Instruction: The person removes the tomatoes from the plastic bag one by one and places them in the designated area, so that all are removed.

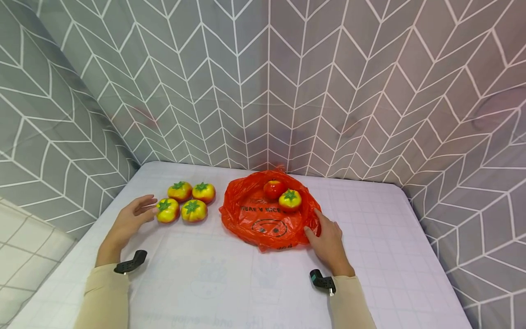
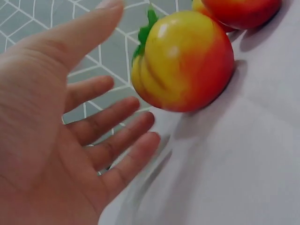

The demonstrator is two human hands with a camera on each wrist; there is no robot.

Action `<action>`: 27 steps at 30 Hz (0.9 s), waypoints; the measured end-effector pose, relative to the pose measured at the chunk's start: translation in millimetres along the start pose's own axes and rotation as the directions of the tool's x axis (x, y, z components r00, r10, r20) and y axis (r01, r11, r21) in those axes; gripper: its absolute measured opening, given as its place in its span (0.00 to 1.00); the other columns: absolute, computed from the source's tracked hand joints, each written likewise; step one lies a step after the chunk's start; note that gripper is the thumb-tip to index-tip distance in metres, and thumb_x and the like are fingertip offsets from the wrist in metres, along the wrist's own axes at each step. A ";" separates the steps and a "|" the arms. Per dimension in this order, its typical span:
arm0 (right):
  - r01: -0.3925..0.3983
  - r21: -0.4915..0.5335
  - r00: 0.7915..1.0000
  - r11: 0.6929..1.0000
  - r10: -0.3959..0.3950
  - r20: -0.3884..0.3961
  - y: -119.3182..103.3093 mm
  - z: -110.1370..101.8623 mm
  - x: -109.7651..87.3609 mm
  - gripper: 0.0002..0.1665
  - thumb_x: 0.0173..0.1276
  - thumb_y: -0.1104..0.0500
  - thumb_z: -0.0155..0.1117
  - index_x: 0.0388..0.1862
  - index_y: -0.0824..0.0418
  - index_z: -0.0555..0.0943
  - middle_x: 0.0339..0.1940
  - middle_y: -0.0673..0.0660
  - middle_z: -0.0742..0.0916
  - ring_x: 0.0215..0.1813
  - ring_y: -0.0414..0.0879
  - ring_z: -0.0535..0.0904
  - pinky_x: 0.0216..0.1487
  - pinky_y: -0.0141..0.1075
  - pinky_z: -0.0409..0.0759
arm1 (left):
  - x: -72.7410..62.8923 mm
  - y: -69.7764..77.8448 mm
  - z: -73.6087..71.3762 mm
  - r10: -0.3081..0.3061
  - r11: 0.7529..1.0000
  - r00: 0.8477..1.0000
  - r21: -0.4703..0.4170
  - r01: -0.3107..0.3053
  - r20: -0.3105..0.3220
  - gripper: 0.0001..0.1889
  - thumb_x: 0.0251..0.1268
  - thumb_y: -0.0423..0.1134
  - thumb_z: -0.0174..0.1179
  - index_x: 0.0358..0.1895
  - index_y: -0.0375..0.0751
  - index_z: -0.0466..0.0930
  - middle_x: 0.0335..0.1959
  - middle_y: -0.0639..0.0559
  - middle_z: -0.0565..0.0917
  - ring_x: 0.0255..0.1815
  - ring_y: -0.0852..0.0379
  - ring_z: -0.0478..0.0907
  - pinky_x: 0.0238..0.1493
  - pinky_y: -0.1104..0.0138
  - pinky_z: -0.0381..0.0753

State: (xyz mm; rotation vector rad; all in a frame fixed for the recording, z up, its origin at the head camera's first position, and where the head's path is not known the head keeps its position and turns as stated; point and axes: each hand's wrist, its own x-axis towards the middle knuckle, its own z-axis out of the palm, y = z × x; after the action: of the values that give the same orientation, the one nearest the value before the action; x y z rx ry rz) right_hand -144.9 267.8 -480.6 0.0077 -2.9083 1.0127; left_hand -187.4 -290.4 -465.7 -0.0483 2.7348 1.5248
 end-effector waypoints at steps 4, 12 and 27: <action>-0.007 0.000 1.000 1.000 0.007 0.001 -0.5 -0.5 0.1 0.41 0.74 0.51 0.59 0.80 0.62 0.57 0.74 0.69 0.69 0.71 0.68 0.62 0.68 0.68 0.59 | 0.1 7.7 1.3 0.030 0.999 0.997 -0.034 -0.032 -0.065 0.39 0.70 0.60 0.59 0.77 0.42 0.61 0.71 0.39 0.70 0.71 0.38 0.66 0.65 0.40 0.68; -0.003 0.002 1.000 1.000 0.003 -0.003 -1.9 -1.4 -0.2 0.41 0.74 0.51 0.59 0.80 0.62 0.58 0.73 0.69 0.69 0.70 0.68 0.63 0.68 0.67 0.61 | 0.8 22.7 5.3 0.064 0.998 0.990 -0.020 -0.067 -0.129 0.34 0.72 0.57 0.57 0.73 0.41 0.66 0.68 0.42 0.74 0.67 0.42 0.69 0.67 0.43 0.69; 0.000 0.002 1.000 1.000 0.000 -0.007 -1.8 0.6 0.1 0.41 0.74 0.51 0.60 0.79 0.62 0.59 0.73 0.70 0.69 0.71 0.69 0.63 0.69 0.67 0.60 | 13.1 58.1 31.3 0.133 0.986 0.983 -0.079 -0.144 -0.125 0.29 0.71 0.55 0.60 0.69 0.43 0.72 0.65 0.45 0.77 0.66 0.44 0.72 0.69 0.45 0.66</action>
State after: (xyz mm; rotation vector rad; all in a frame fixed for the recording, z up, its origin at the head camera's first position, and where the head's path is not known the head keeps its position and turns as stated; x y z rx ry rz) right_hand -145.0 266.0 -480.0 0.0047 -2.9010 1.0135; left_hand -202.5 -233.5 -433.1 0.0532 2.8152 1.7321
